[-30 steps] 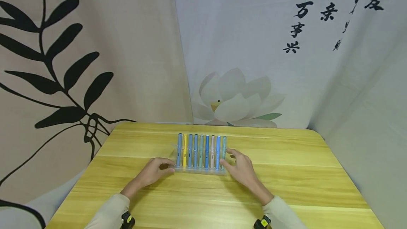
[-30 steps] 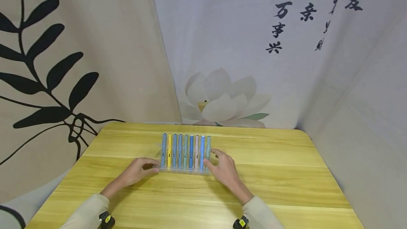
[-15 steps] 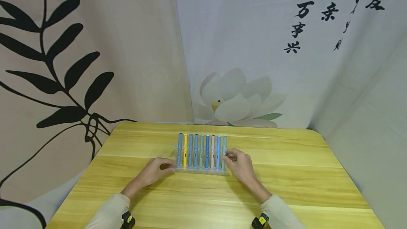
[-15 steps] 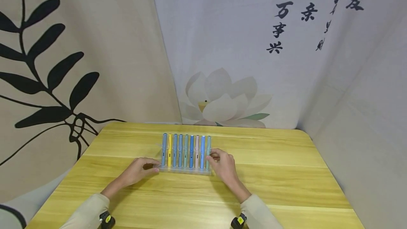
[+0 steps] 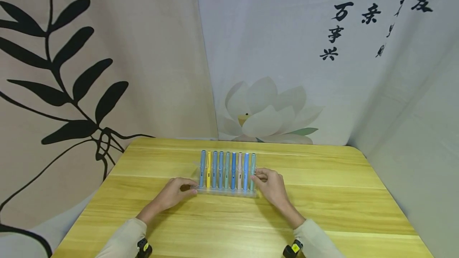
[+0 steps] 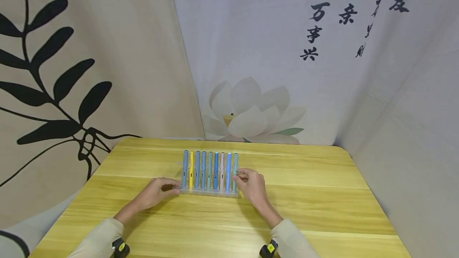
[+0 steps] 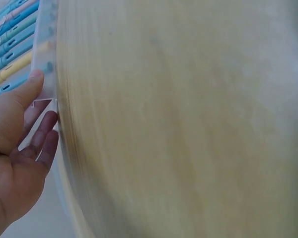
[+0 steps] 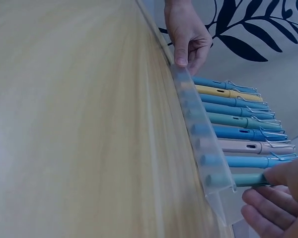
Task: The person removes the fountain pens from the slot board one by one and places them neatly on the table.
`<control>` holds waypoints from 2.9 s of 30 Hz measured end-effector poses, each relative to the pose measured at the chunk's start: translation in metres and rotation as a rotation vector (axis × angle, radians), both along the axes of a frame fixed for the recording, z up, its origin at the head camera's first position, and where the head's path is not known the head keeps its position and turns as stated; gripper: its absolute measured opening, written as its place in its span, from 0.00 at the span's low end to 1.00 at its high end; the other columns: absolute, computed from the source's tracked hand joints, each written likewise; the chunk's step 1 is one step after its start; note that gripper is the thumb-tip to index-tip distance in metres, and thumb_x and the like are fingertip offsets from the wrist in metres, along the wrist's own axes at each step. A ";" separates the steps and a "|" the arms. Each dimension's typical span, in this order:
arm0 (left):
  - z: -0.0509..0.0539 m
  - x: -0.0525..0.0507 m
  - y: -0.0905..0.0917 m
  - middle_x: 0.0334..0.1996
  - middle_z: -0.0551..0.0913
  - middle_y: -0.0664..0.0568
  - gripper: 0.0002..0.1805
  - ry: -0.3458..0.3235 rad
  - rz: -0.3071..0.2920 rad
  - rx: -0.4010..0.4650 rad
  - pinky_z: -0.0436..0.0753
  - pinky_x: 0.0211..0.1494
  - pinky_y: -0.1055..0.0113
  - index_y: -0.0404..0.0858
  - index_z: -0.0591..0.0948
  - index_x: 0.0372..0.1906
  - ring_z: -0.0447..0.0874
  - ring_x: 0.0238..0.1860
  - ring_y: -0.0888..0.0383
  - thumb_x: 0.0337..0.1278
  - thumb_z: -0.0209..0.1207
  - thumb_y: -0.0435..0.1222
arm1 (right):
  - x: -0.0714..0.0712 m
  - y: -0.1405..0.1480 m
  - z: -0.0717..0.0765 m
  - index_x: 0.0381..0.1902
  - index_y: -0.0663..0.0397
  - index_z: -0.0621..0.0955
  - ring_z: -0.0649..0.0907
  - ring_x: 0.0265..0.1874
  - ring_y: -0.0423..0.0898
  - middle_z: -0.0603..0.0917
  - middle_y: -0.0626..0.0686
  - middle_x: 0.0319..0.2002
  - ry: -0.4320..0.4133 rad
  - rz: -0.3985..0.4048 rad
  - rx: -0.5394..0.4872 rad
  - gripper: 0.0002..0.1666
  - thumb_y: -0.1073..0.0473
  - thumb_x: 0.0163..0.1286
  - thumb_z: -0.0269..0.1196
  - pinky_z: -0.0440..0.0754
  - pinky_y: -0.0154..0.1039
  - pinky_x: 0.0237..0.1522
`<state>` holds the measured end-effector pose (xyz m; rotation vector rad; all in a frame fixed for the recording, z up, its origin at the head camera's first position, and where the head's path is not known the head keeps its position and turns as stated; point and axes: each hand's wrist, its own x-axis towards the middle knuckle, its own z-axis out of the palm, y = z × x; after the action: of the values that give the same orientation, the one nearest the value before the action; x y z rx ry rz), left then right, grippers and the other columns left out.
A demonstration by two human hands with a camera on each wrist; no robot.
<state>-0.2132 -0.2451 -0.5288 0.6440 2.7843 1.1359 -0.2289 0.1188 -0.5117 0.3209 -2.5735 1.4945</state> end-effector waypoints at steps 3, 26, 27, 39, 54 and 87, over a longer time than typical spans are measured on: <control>0.000 0.001 0.001 0.53 0.88 0.51 0.16 -0.017 0.010 0.005 0.79 0.65 0.45 0.41 0.87 0.55 0.84 0.58 0.48 0.68 0.65 0.43 | 0.001 0.001 0.000 0.50 0.64 0.86 0.91 0.38 0.47 0.91 0.54 0.39 -0.014 -0.004 -0.017 0.16 0.58 0.70 0.70 0.89 0.36 0.39; 0.002 0.002 0.002 0.53 0.88 0.51 0.15 -0.013 0.039 0.011 0.79 0.65 0.44 0.41 0.87 0.54 0.84 0.57 0.48 0.66 0.67 0.41 | 0.001 0.011 0.035 0.50 0.62 0.87 0.91 0.39 0.49 0.91 0.54 0.40 0.056 -0.026 -0.083 0.17 0.57 0.69 0.71 0.89 0.38 0.42; 0.001 0.002 0.002 0.52 0.88 0.51 0.15 -0.005 0.034 0.011 0.79 0.64 0.44 0.41 0.87 0.54 0.85 0.57 0.48 0.66 0.66 0.41 | 0.002 0.013 0.036 0.50 0.62 0.86 0.91 0.39 0.50 0.91 0.54 0.40 0.060 -0.026 -0.084 0.17 0.57 0.69 0.71 0.89 0.38 0.42; 0.003 0.001 0.002 0.52 0.88 0.51 0.16 0.005 0.028 0.002 0.82 0.62 0.47 0.40 0.87 0.55 0.86 0.55 0.50 0.66 0.66 0.41 | 0.007 0.038 0.039 0.50 0.60 0.87 0.90 0.38 0.49 0.91 0.53 0.40 0.091 -0.048 -0.037 0.16 0.57 0.69 0.71 0.89 0.39 0.42; 0.002 0.000 0.001 0.52 0.89 0.52 0.16 0.020 0.015 0.007 0.84 0.60 0.50 0.40 0.87 0.54 0.86 0.53 0.53 0.66 0.67 0.41 | 0.015 0.067 0.037 0.50 0.60 0.87 0.90 0.37 0.48 0.91 0.53 0.39 0.077 -0.103 0.001 0.17 0.56 0.69 0.71 0.89 0.37 0.40; 0.001 -0.001 -0.002 0.51 0.89 0.52 0.16 0.007 -0.013 0.037 0.83 0.60 0.49 0.40 0.88 0.53 0.86 0.55 0.49 0.65 0.67 0.42 | 0.028 0.095 0.018 0.50 0.61 0.87 0.91 0.35 0.49 0.91 0.54 0.36 -0.070 -0.153 0.092 0.17 0.54 0.69 0.70 0.89 0.44 0.37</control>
<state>-0.2145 -0.2470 -0.5282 0.6693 2.7672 1.1878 -0.2007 0.2133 -0.4941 0.0815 -2.6579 1.3618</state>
